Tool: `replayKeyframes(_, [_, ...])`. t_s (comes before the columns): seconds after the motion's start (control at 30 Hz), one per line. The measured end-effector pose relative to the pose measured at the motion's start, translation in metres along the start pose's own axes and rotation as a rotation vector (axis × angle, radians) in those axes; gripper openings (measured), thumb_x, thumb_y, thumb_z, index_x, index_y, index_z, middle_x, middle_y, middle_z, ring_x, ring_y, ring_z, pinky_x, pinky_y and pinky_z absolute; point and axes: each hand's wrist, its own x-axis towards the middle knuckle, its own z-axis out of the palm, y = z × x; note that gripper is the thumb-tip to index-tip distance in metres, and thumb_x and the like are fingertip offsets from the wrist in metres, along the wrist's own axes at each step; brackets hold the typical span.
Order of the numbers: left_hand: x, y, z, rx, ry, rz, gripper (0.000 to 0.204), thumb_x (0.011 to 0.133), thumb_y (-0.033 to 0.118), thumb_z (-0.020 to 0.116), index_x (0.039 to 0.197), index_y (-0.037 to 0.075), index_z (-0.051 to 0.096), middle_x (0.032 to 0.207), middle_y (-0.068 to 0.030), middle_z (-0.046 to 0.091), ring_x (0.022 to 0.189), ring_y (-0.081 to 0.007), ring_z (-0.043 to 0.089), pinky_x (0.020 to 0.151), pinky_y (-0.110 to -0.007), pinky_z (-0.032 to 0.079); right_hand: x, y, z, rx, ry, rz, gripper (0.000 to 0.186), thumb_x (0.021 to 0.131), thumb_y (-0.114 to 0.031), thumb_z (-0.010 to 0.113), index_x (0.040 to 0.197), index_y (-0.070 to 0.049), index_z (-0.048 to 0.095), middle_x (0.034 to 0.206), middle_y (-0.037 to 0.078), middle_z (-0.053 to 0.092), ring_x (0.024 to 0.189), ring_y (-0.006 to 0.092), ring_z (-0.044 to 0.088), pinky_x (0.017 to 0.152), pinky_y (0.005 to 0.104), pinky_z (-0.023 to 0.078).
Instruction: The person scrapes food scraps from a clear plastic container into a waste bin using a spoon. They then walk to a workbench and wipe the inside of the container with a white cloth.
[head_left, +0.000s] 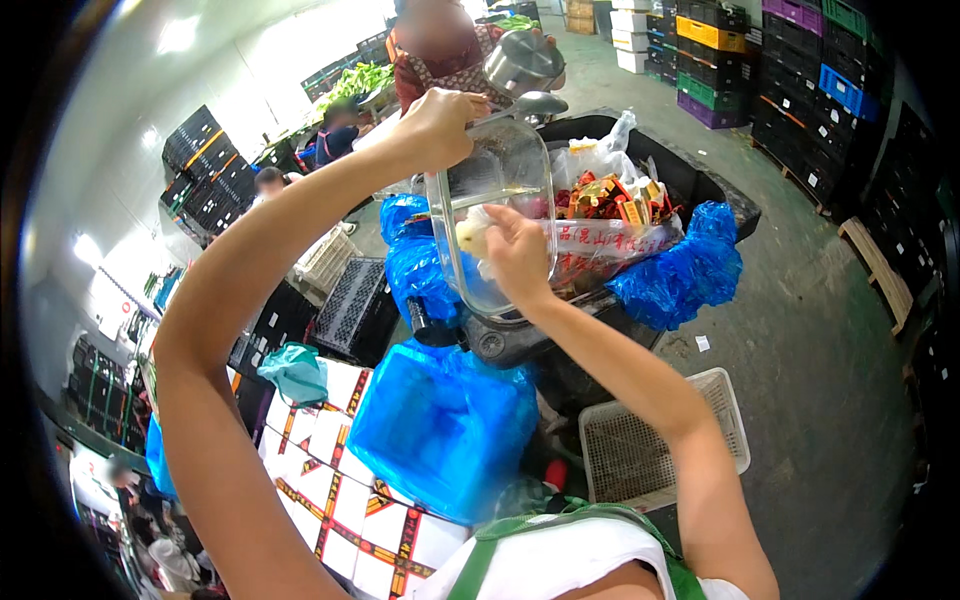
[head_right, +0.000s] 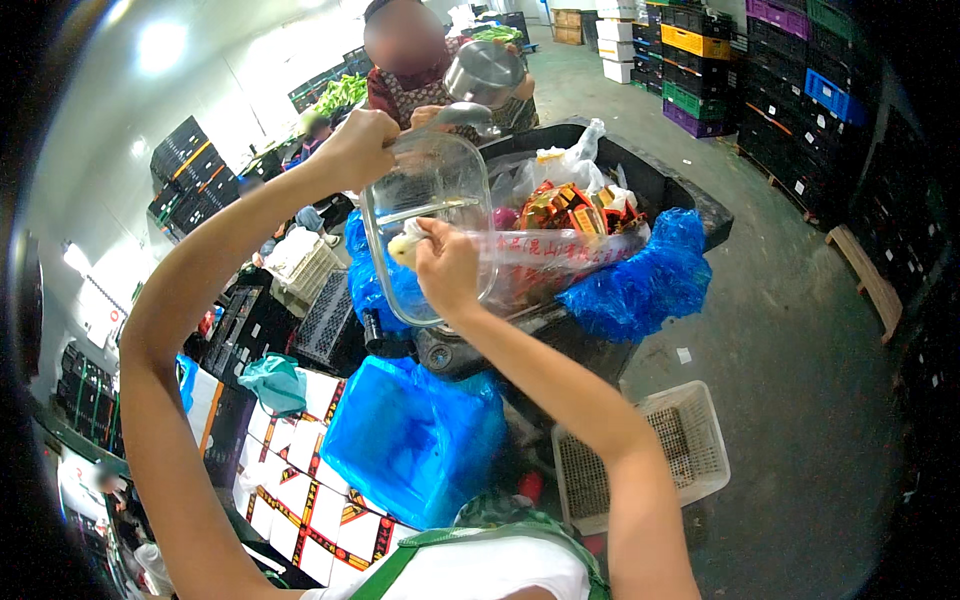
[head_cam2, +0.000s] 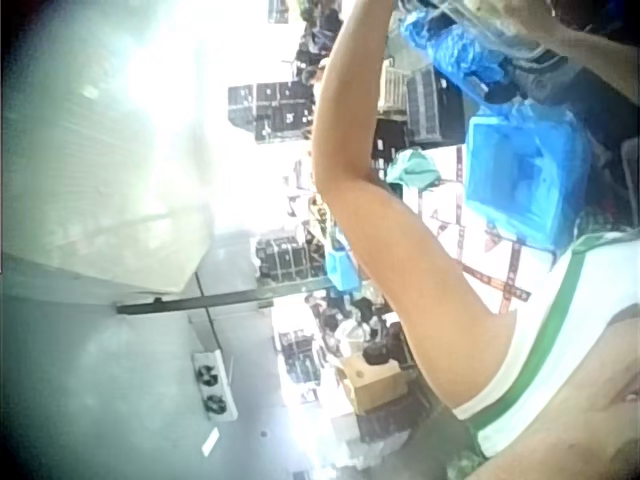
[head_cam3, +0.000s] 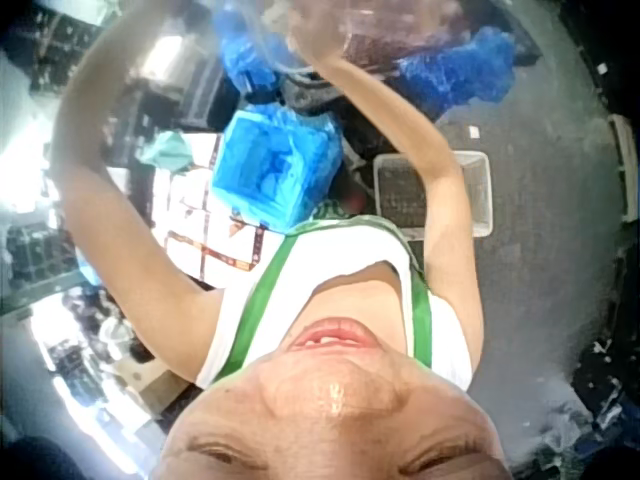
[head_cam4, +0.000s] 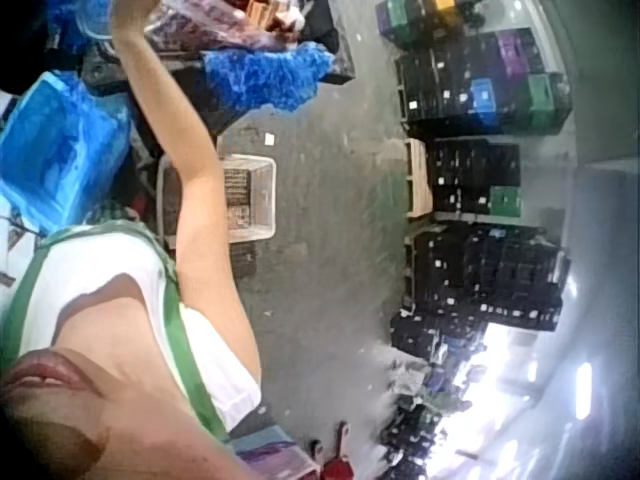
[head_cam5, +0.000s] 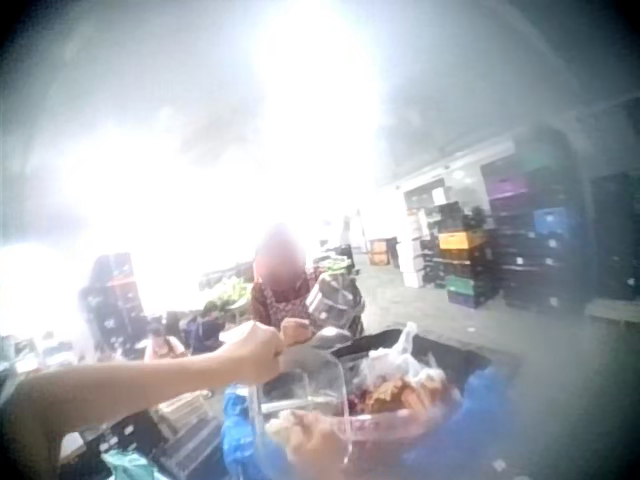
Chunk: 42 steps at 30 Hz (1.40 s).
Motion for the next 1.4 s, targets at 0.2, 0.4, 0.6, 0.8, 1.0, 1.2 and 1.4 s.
replayKeyframes(0.2, [0.012, -0.028, 0.021, 0.133, 0.339, 0.287, 0.01, 0.058, 0.003, 0.054, 0.066, -0.004, 0.056, 0.066, -0.0214, 0.054, 0.063, -0.0327, 0.054, 0.059, -0.037, 0.042, -0.019, -0.024, 0.018, 0.476, -0.262, 0.152, 0.029, 0.068, 0.0, 0.054, 0.096, 0.001, 0.045, 0.085, 0.008, 0.056, 0.082, 0.013, 0.053, 0.073, 0.0249, 0.042])
replayKeyframes(0.4, [0.015, -0.014, 0.013, 0.238, 0.168, 0.232, 0.03, 0.06, 0.004, 0.051, 0.089, 0.0, 0.058, 0.08, -0.0222, 0.057, 0.079, -0.0352, 0.056, 0.07, -0.039, 0.046, -0.022, -0.019, -0.006, -0.129, -0.599, -0.06, 0.019, 0.066, 0.0, 0.056, 0.084, -0.001, 0.049, 0.083, 0.012, 0.058, 0.083, 0.0227, 0.056, 0.072, 0.031, 0.043])
replayKeyframes(0.6, [0.013, -0.013, 0.013, 0.281, 0.059, 0.122, 0.042, 0.06, -0.001, 0.047, 0.102, 0.002, 0.052, 0.08, -0.0194, 0.059, 0.074, -0.0314, 0.059, 0.062, -0.035, 0.049, -0.002, 0.008, -0.04, -0.972, -0.739, -0.621, 0.012, 0.066, -0.005, 0.053, 0.077, -0.002, 0.056, 0.079, 0.012, 0.057, 0.086, 0.0249, 0.051, 0.079, 0.0314, 0.04])
replayKeyframes(0.8, [-0.001, 0.0, -0.004, 0.123, -0.091, -0.13, 0.043, 0.062, -0.002, 0.048, 0.105, 0.005, 0.054, 0.094, -0.0154, 0.058, 0.081, -0.0264, 0.059, 0.065, -0.031, 0.05, 0.022, -0.014, -0.062, -1.403, -0.761, -0.918, 0.015, 0.063, -0.007, 0.055, 0.078, -0.004, 0.055, 0.079, 0.008, 0.057, 0.088, 0.0218, 0.05, 0.081, 0.0326, 0.038])
replayKeyframes(1.0, [0.003, -0.013, 0.001, 0.303, 0.067, 0.044, 0.039, 0.064, -0.001, 0.049, 0.101, 0.005, 0.057, 0.106, -0.0087, 0.055, 0.086, -0.0235, 0.058, 0.06, -0.031, 0.051, 0.043, -0.012, -0.077, -1.06, -0.531, -0.85, 0.017, 0.065, -0.007, 0.054, 0.081, -0.003, 0.052, 0.086, 0.009, 0.052, 0.092, 0.0235, 0.047, 0.081, 0.0339, 0.038])
replayKeyframes(1.2, [-0.005, 0.0, -0.003, 0.204, -0.125, -0.13, 0.041, 0.064, 0.001, 0.05, 0.104, 0.003, 0.054, 0.11, -0.0077, 0.052, 0.089, -0.025, 0.057, 0.072, -0.029, 0.049, 0.049, -0.025, -0.027, -0.652, -0.515, -0.98, 0.02, 0.067, 0.0, 0.052, 0.087, -0.003, 0.051, 0.094, 0.011, 0.051, 0.096, 0.0266, 0.046, 0.085, 0.0348, 0.04])
replayKeyframes(1.4, [0.014, -0.02, 0.01, 0.292, -0.105, -0.015, 0.021, 0.062, 0.002, 0.051, 0.081, -0.006, 0.059, 0.088, -0.0207, 0.058, 0.076, -0.0279, 0.06, 0.061, -0.033, 0.051, 0.066, -0.005, -0.028, -0.571, -0.774, -0.857, 0.026, 0.068, -0.002, 0.052, 0.093, -0.004, 0.055, 0.098, 0.01, 0.055, 0.102, 0.0245, 0.048, 0.086, 0.0346, 0.038])
